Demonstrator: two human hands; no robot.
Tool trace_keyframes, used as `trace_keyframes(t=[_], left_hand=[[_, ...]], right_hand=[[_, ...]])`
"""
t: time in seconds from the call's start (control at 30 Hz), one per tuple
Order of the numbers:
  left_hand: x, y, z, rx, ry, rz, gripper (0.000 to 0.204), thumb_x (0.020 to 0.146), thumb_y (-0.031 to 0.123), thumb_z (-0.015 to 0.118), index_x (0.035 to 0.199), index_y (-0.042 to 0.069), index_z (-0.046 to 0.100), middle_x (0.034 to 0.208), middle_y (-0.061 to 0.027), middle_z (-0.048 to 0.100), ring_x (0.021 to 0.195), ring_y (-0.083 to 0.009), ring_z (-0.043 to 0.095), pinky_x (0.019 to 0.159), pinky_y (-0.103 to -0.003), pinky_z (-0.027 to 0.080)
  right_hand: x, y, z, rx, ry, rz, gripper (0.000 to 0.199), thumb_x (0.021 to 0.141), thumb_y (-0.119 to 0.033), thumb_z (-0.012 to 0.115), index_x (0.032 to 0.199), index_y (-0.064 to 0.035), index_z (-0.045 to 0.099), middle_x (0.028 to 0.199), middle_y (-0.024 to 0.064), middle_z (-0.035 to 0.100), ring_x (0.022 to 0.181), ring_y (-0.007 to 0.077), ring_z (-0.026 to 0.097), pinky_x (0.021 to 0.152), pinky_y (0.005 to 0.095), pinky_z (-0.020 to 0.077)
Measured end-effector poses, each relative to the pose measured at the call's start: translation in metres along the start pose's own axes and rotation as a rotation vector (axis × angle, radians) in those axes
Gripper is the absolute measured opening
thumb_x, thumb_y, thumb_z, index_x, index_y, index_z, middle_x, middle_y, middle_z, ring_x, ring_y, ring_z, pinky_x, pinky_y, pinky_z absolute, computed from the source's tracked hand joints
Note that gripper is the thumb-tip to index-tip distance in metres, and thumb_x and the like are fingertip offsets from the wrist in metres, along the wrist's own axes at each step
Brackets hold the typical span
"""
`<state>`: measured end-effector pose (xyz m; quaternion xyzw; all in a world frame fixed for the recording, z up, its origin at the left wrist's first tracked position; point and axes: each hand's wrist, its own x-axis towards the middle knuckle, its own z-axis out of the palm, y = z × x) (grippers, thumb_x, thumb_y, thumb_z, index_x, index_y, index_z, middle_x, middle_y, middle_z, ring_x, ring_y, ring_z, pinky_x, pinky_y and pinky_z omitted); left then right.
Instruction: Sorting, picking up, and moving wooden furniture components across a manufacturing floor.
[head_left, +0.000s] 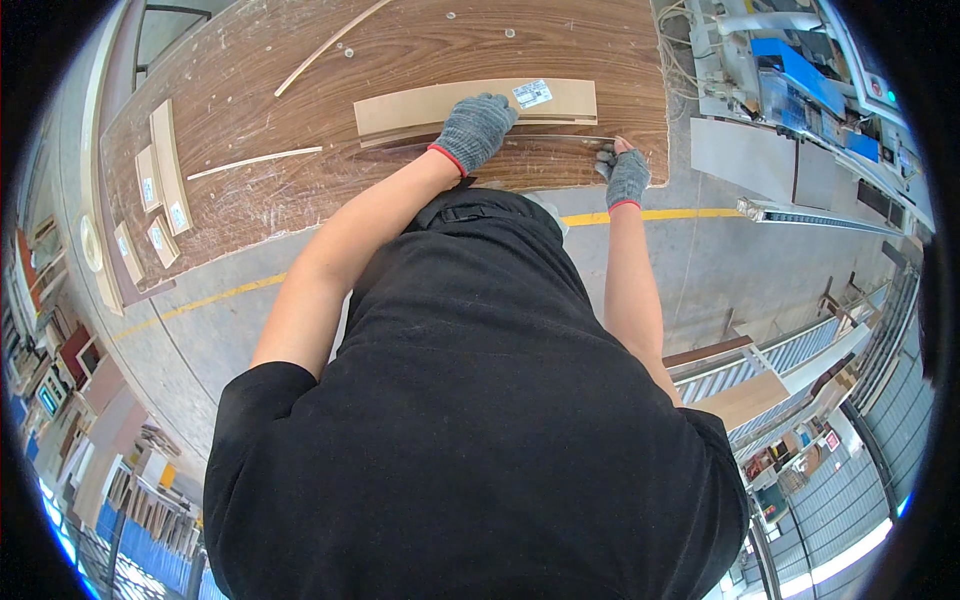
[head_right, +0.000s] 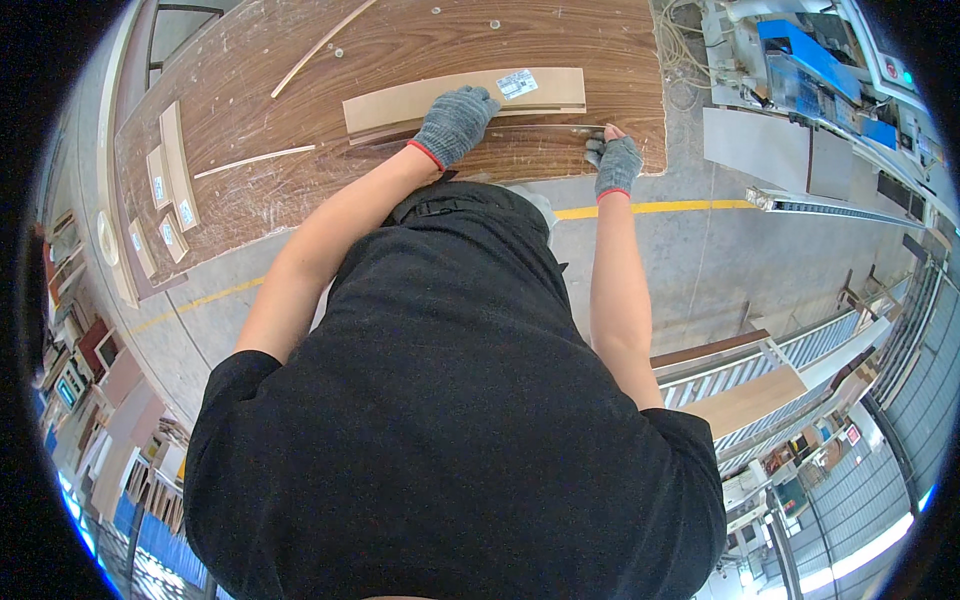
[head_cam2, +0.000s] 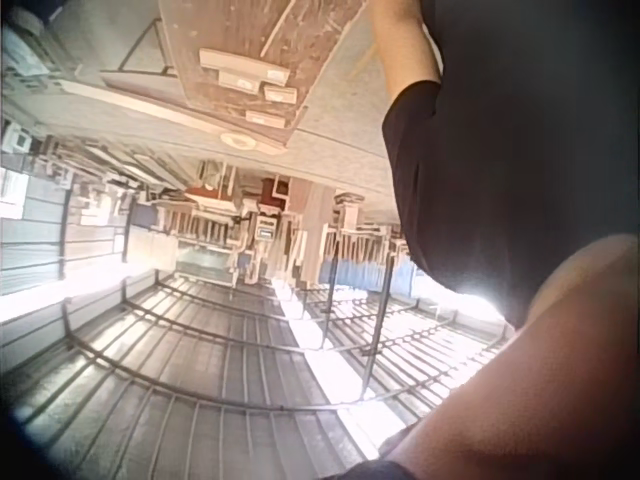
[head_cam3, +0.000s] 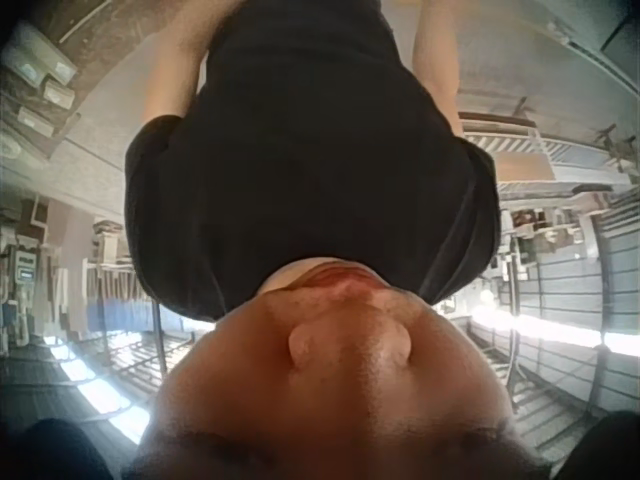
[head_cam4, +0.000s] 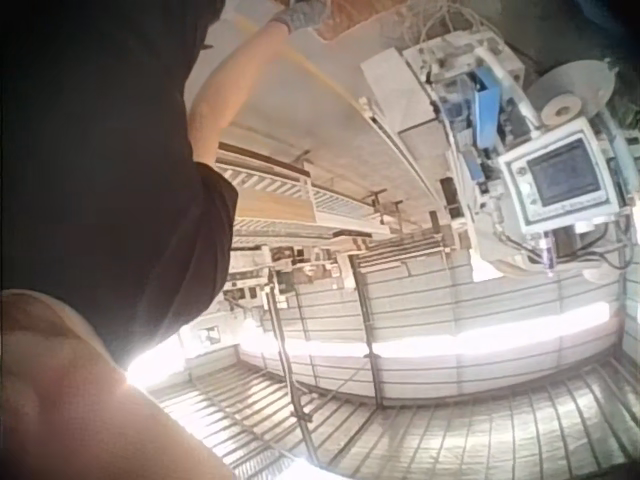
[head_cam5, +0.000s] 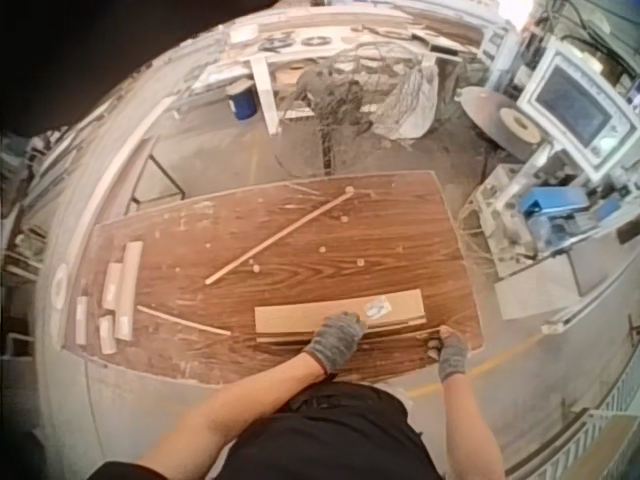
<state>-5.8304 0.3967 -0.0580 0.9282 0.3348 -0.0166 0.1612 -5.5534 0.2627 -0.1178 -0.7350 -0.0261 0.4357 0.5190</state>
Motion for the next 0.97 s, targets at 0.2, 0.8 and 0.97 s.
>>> trace_keyframes(t=[0.2,0.8,0.97], left_hand=[[0.013,0.008,0.011,0.053,0.039,0.044,0.024,0.087,0.010,0.060,0.110,0.008,0.067,0.105,-0.0126,0.066,0.100,-0.0310,0.066,0.080,-0.044,0.057],[0.026,0.012,0.011,0.021,0.139,0.108,0.016,0.089,0.014,0.060,0.101,0.008,0.067,0.099,-0.0149,0.068,0.091,-0.0318,0.067,0.075,-0.044,0.057],[0.015,0.001,0.000,-0.056,0.100,0.054,0.019,0.090,0.021,0.063,0.103,0.008,0.067,0.103,-0.0158,0.069,0.097,-0.0325,0.067,0.083,-0.044,0.055]], right_hand=[[-0.009,-0.002,0.006,-0.484,0.022,-0.632,0.029,0.097,-0.022,0.066,0.117,-0.0008,0.069,0.095,0.0062,0.071,0.080,0.0112,0.063,0.066,0.0269,0.0527],[-0.002,-0.034,0.051,-0.281,-0.187,-0.074,0.022,0.096,-0.024,0.069,0.103,-0.0041,0.069,0.080,0.0055,0.068,0.052,0.0098,0.055,0.044,0.0261,0.0427],[0.025,-0.029,0.033,-0.203,-0.143,-0.014,0.020,0.097,-0.022,0.067,0.106,-0.0047,0.068,0.081,0.0055,0.069,0.052,0.0113,0.056,0.043,0.0289,0.0445]])
